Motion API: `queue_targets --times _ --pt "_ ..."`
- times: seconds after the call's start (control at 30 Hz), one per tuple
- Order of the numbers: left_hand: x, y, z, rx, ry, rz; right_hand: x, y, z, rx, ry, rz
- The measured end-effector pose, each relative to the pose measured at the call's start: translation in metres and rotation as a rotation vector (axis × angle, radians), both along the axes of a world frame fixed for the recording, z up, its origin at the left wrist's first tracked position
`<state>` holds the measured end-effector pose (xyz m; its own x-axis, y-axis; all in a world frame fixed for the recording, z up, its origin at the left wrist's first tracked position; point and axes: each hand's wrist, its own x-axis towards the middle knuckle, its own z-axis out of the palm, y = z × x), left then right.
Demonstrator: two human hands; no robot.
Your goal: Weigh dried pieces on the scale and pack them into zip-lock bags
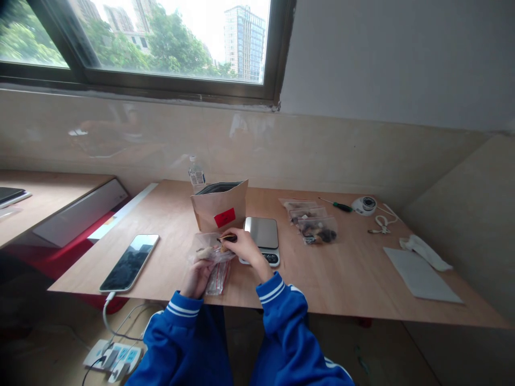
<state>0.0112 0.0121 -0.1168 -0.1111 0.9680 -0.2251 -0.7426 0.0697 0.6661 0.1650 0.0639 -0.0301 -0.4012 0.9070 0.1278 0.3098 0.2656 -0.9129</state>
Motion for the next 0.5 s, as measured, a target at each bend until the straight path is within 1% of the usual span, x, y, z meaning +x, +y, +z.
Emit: queue_targets --times 0.13,0.27,0.37,0.43,0.5 --pt "0.001 0.000 0.002 -0.004 0.001 -0.012 -0.003 0.001 0.003 0.014 0.010 -0.025" --pt "0.002 -0.001 0.005 -0.018 0.001 -0.041 -0.009 -0.002 0.003 -0.020 -0.022 -0.018" --pt "0.003 -0.002 0.006 -0.016 -0.005 -0.026 -0.011 -0.004 0.007 0.013 -0.004 -0.087" --pt "0.003 -0.003 0.006 -0.017 -0.012 -0.008 -0.008 -0.004 0.016 0.060 0.035 -0.108" --pt "0.002 -0.003 0.006 -0.020 -0.022 -0.004 -0.002 -0.003 0.035 0.135 0.061 -0.101"
